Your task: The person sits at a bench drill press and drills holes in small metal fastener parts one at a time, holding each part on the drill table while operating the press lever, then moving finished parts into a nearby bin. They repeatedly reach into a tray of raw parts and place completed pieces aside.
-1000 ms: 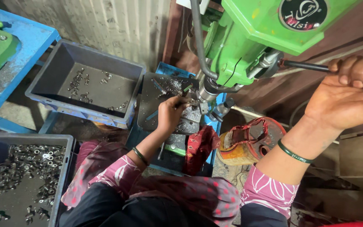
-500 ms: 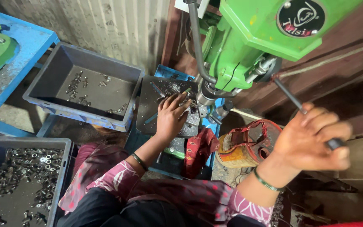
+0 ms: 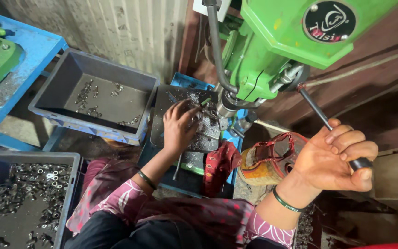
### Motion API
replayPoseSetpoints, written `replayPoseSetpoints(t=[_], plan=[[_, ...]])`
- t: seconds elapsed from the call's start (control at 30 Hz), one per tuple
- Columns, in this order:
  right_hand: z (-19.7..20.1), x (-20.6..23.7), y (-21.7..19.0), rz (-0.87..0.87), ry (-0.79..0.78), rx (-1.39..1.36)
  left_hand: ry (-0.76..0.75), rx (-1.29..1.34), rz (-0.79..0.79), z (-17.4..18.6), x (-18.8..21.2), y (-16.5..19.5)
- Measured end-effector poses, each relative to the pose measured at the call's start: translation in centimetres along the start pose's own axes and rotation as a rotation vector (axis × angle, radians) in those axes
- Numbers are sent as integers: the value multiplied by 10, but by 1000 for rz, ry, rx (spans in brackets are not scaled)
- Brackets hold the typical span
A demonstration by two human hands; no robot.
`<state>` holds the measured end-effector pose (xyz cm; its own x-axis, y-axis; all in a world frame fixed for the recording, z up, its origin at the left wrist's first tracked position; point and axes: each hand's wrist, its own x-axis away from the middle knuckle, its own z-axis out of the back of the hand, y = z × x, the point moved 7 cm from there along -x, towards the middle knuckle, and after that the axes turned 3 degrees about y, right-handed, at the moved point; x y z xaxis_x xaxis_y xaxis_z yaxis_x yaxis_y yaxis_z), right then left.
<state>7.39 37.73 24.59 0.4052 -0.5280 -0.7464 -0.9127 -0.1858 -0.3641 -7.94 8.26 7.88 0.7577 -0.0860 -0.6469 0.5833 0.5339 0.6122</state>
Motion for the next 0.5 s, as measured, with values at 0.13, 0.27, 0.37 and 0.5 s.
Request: replayPoseSetpoints(t=[0.13,0.27,0.37,0.5], plan=[[2,-11,-4,12,-59,83,26,-41,-26,2,-8,-1],[13,-45,-2,-21,-132,86,-100,-24,-101,-19,-19,4],[33,-82,11,-110,-119,50,-132,-13,-94,-26,-25,-2],[58,-103,21,-180,-85,24,48,-139,-13,8,-28,-36]])
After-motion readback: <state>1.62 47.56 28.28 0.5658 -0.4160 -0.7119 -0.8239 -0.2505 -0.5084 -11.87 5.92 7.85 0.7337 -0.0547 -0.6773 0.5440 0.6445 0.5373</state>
